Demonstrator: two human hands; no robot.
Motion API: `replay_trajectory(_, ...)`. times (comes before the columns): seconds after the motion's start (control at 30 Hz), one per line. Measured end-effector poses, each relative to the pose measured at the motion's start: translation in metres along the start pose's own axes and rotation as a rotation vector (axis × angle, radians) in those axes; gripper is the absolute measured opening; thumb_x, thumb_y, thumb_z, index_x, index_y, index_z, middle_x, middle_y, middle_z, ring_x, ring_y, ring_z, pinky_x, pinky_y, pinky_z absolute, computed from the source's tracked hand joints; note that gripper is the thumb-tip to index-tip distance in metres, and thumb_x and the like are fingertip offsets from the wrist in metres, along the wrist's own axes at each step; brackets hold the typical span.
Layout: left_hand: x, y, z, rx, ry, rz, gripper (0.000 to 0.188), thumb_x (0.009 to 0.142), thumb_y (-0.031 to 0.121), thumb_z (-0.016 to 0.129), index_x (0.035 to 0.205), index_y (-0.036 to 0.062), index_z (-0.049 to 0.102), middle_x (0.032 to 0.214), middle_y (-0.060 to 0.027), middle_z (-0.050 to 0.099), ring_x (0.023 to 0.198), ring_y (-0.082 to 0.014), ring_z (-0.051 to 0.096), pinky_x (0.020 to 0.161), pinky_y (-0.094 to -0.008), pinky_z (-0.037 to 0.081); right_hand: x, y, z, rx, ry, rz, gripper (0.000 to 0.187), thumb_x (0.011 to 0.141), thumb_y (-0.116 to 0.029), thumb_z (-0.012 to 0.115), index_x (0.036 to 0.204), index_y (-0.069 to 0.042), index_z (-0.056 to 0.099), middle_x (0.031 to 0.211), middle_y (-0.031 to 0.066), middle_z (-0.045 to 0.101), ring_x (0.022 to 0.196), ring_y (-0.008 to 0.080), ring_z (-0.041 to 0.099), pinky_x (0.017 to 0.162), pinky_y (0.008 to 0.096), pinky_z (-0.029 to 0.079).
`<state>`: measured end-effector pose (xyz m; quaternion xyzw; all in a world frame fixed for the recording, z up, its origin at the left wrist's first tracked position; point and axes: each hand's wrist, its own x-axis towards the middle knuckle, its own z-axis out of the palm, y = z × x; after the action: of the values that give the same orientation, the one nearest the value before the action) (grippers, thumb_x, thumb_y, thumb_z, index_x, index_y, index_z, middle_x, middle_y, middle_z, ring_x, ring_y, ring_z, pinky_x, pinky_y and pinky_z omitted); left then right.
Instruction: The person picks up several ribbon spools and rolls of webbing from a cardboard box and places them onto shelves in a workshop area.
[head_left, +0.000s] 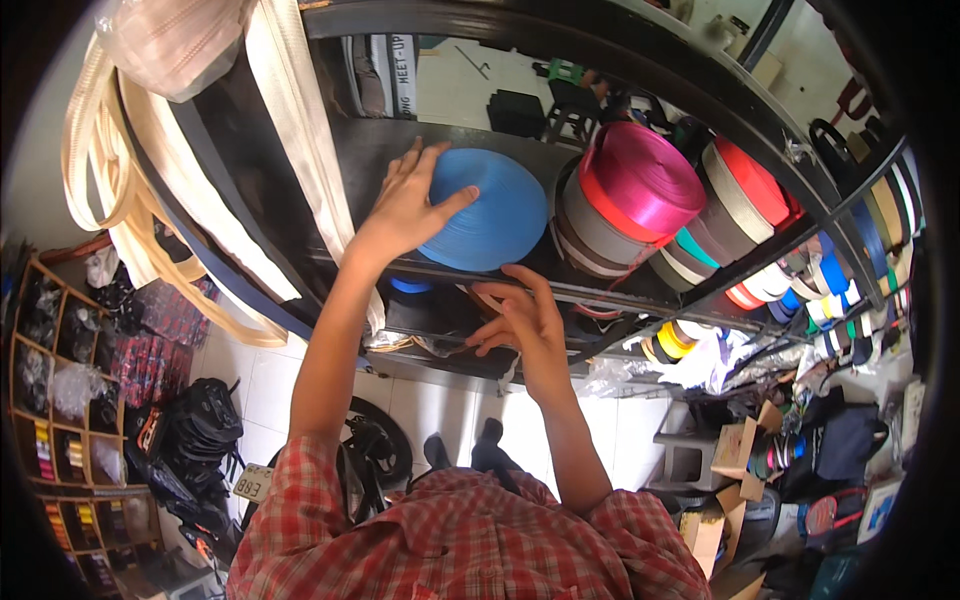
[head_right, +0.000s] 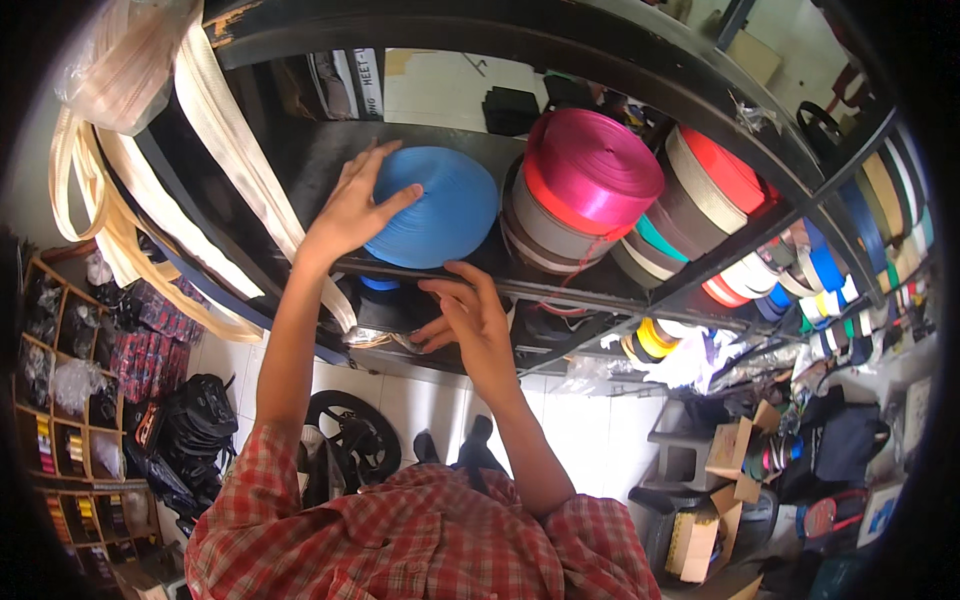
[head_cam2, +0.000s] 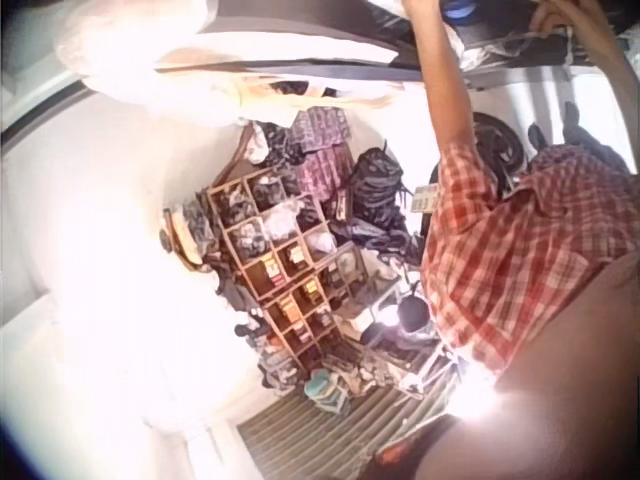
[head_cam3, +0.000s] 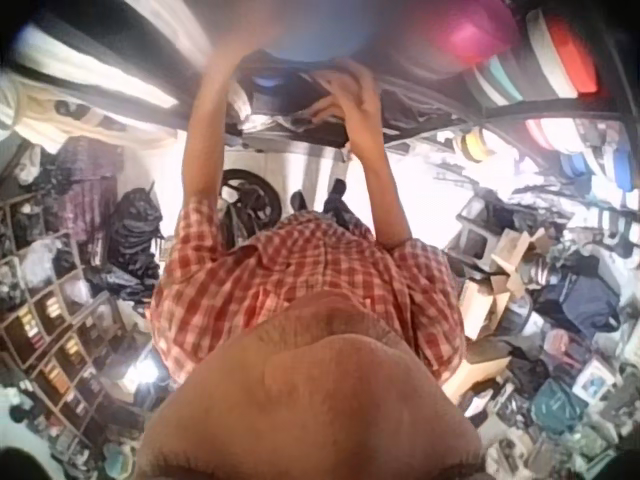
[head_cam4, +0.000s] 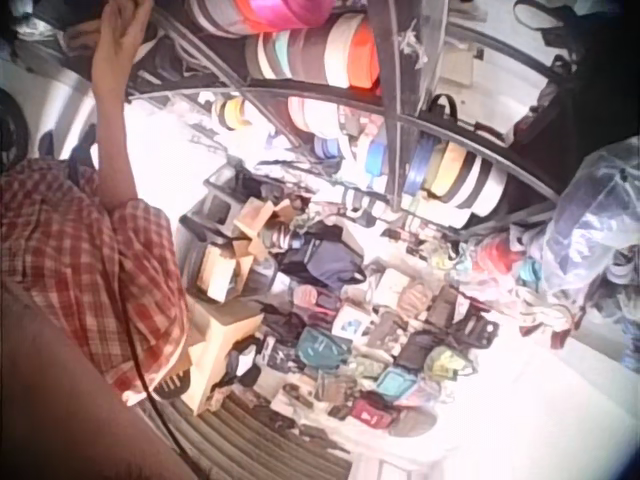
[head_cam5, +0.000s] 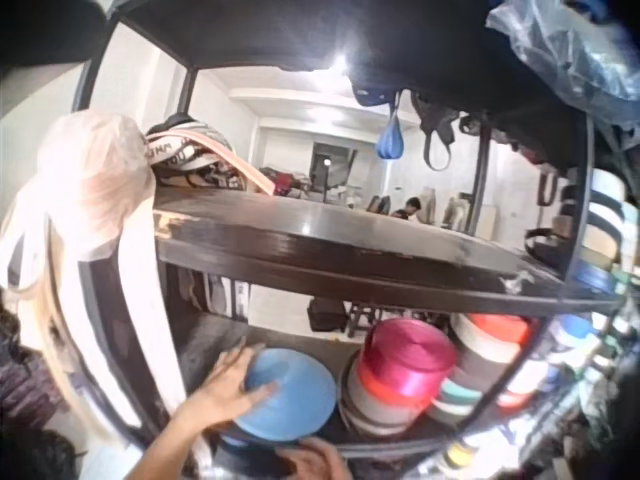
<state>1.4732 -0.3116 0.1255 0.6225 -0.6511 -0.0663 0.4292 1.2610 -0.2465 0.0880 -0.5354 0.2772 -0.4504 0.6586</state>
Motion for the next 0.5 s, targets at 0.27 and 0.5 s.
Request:
replay_trajectory(0.27, -0.029, -0.004, -0.008, -0.22, 0.173, -0.009, 0.042, 0.084, 0.027, 0.069, 0.115, 0.0023, 0.056, 0.116, -0.0192, 0.057, 0.108, -0.0317, 0.053, 0.095, -0.0373, 0.041, -0.01, -0.003, 0.004, 0.025, 0.165, -0.053, 0.047, 0.097, -0.021, 0.049, 0.136, 0.0, 0.033, 0.118, 0.0196, 0.053, 0.08, 0.0276, 0.067, 0.059, 0.0321, 0.058)
replay_trajectory(0.5, -0.131, 0.066, -0.037, -0.383, 0.228, 0.08, 0.058, 0.067, 0.019, 0.081, 0.117, 0.0077, 0.052, 0.137, -0.0209, 0.031, 0.123, -0.0391, 0.041, 0.099, -0.0444, 0.038, -0.06, -0.004, 0.003, 0.092, 0.051, -0.188, 0.07, 0.088, 0.005, 0.056, 0.148, -0.006, 0.022, 0.135, 0.0153, 0.036, 0.104, 0.0213, 0.058, 0.079, 0.0292, 0.051)
